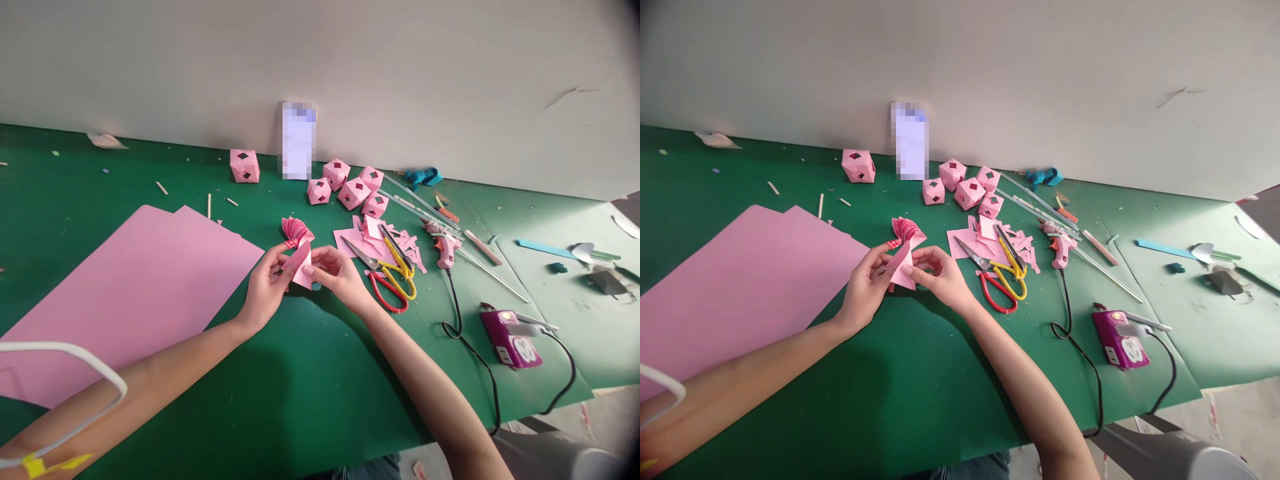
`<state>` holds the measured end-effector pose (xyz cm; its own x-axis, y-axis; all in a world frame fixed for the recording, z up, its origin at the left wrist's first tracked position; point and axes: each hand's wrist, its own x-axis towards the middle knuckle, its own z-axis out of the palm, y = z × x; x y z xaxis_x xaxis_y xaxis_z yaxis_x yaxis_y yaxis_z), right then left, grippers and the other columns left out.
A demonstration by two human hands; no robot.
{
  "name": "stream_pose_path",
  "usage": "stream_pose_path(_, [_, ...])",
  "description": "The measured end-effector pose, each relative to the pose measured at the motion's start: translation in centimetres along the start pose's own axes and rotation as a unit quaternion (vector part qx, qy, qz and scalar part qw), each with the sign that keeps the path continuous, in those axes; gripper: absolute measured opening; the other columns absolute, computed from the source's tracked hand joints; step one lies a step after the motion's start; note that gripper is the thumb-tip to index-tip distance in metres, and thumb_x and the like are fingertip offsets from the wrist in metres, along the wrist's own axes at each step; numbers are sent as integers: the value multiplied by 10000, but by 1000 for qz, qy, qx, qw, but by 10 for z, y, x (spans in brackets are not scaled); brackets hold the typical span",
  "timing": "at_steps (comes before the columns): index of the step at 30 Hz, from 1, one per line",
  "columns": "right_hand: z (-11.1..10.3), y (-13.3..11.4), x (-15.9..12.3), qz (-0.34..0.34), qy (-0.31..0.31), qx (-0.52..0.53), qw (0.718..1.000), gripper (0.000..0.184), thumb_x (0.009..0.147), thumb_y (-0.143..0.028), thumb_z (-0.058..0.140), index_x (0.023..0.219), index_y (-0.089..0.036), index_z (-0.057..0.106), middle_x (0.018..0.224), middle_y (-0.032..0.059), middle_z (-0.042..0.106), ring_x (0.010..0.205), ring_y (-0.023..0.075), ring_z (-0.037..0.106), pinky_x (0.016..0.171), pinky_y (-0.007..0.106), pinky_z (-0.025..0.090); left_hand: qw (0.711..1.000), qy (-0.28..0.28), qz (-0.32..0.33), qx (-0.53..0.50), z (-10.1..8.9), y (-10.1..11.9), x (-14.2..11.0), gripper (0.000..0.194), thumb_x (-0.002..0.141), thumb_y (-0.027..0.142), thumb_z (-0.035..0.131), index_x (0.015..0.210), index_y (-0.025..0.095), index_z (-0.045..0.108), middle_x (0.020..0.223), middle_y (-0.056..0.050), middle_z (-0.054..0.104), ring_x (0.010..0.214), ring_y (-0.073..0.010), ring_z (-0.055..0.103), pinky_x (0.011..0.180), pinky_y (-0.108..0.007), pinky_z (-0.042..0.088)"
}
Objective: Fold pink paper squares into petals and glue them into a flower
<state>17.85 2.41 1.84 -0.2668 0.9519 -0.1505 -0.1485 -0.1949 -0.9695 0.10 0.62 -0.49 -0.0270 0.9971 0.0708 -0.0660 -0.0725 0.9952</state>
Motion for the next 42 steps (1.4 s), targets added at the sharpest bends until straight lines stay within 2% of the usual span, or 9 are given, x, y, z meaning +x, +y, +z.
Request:
stream_pose_path(4, [-1,1,0,29,-20,-15,999,477,698,-605,959,861,-198,769,754,-12,690,700,137,574,680,293,480,1000,2,-13,-15,-1,1,-1,520,931,548,804,1302,236,616,897,-14,696,654,-125,621,519,-222,500])
stream_pose_path(6, [-1,5,0,20,21,2,1000,488,690,-625,955,831,-197,766,750,-16,684,685,127,553,671,283,458,999,11,-21,-26,-1,0,-1,479,947,542,783,1271,231,615,946,-30,703,725,-142,662,533,-223,506])
stream_pose_path(9, [0,11,1,7,94,39,995,511,694,-665,931,836,-204,761,750,-19,674,676,125,543,670,279,450,999,10,-22,-24,-1,-1,-1,370,1011,572,673,1094,211,665,962,-56,708,802,-164,683,561,-234,519])
stream_pose_path(12, [2,15,1,-1,125,34,992,516,699,-681,914,817,-209,742,723,-25,648,649,126,513,641,279,426,1000,-3,-20,-3,-1,0,-2,387,1033,586,625,980,206,677,907,-47,709,714,-144,641,579,-251,517])
stream_pose_path(19, [7,12,-1,-28,109,16,994,487,702,-617,947,778,-213,686,683,-41,614,630,116,493,612,264,399,999,-21,-35,14,0,8,-2,405,957,603,727,962,200,692,818,-33,717,698,-157,660,593,-263,542])
stream_pose_path(25, [-1,5,0,8,-9,-7,1000,446,677,-583,971,769,-200,764,738,-8,695,723,155,591,731,307,480,999,-38,-32,21,-1,8,-2,402,954,592,735,907,196,687,781,-32,709,707,-160,672,584,-254,537])
stream_pose_path(32, [-4,7,2,21,23,16,999,439,649,-559,993,789,-188,803,686,-9,687,703,150,564,742,317,448,999,-8,-29,-12,0,6,-3,392,951,576,734,1079,207,696,1011,-67,743,885,-188,710,653,-265,566])
stream_pose_path(37, [-4,6,1,34,34,8,999,446,596,-544,1015,783,-192,815,681,-6,695,684,148,553,704,312,435,998,-48,-39,20,-1,6,-3,363,948,573,724,944,210,712,886,-46,723,794,-178,657,676,-282,549])
stream_pose_path(42, [-4,6,1,48,43,29,997,434,545,-473,1045,787,-189,823,758,10,755,704,146,585,711,306,449,998,-56,-30,15,-2,7,-4,325,939,529,732,910,207,708,882,-45,708,834,-191,665,687,-281,531])
